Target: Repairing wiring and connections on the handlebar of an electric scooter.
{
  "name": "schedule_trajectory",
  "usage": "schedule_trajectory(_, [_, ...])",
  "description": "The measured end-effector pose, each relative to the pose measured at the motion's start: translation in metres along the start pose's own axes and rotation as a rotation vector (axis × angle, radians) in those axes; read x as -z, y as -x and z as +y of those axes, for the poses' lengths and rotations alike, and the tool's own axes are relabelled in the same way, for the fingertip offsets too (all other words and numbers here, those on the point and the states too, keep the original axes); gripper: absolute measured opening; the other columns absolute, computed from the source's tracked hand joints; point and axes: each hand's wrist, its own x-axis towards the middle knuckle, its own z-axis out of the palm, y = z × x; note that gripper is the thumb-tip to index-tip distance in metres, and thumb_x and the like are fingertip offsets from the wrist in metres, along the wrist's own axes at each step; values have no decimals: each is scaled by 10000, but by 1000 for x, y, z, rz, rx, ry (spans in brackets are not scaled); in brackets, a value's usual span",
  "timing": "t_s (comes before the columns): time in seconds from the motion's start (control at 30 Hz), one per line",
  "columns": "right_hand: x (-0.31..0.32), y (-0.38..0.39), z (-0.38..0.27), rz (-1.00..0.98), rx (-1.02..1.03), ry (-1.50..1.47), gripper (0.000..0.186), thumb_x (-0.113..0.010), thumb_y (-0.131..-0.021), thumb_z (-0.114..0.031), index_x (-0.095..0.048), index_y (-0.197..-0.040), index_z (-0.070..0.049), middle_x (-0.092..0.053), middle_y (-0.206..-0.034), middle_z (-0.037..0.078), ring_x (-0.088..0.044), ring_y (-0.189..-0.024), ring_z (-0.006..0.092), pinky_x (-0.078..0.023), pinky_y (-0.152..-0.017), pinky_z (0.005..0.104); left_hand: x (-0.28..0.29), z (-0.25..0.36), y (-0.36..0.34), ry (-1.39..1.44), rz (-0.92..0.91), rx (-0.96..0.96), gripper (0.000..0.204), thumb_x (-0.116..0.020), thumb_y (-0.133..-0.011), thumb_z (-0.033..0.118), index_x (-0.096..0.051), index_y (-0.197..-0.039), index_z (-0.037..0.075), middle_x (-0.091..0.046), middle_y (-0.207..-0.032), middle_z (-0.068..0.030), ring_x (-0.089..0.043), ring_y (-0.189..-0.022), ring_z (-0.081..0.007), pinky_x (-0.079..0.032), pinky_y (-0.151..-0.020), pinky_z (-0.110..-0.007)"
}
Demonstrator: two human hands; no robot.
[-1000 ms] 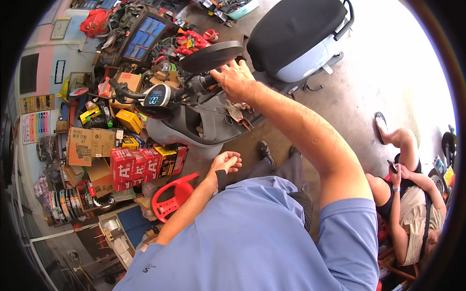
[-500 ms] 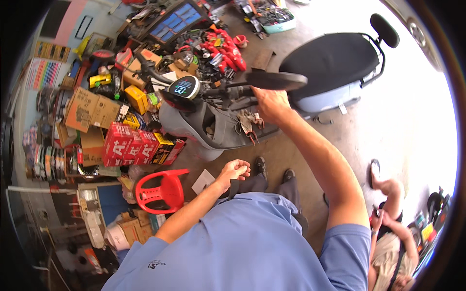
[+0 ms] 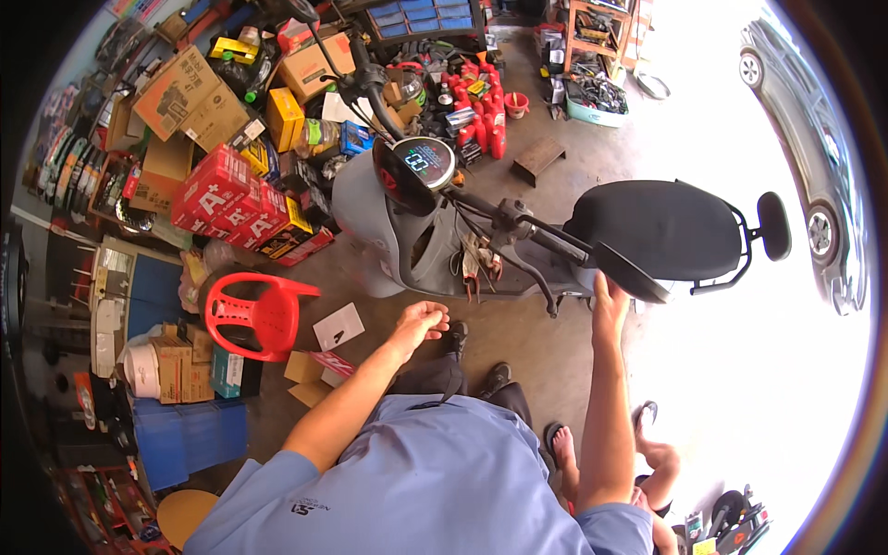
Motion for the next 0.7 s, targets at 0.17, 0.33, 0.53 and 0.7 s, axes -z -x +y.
schedule_trajectory(0.17, [23,83,85,38,-561,-64,307,-604,-882,-294,-592,-1058,-43,-668,-919,72,-608,-742,129,-456,-647,240,12,20,-51,40,121,-143,216,-556,-937,209,-561,-1108,78,-638,-980,-22,-618,-865,-114,-503,-715,-266])
schedule_trajectory(0.33, [8,146,101,-174,-718,-23,240,-581,-890,-180,-583,-1070,-21,-673,-900,91,-646,-737,153,-494,-666,256,-15,55,-148,-220,420,-665,262,-551,-927,208,-535,-1146,65,-640,-961,-21,-617,-862,-168,-494,-729,-295])
schedule_trajectory(0.53, [-15,148,76,-255,-600,123,265,-552,-875,-149,-581,-1073,24,-677,-907,103,-652,-744,159,-504,-678,275,-3,66,-171,-658,216,-615,254,-488,-920,225,-625,-866,18,-650,-774,-121,-650,-798,-203,-488,-711,-322])
schedule_trajectory(0.7, [-29,139,65,-300,-552,143,265,-554,-862,-134,-586,-1052,48,-678,-904,125,-651,-736,165,-506,-685,274,18,40,-154,-627,241,-660,250,-518,-906,212,-626,-844,-4,-677,-760,-112,-666,-726,-191,-502,-662,-311])
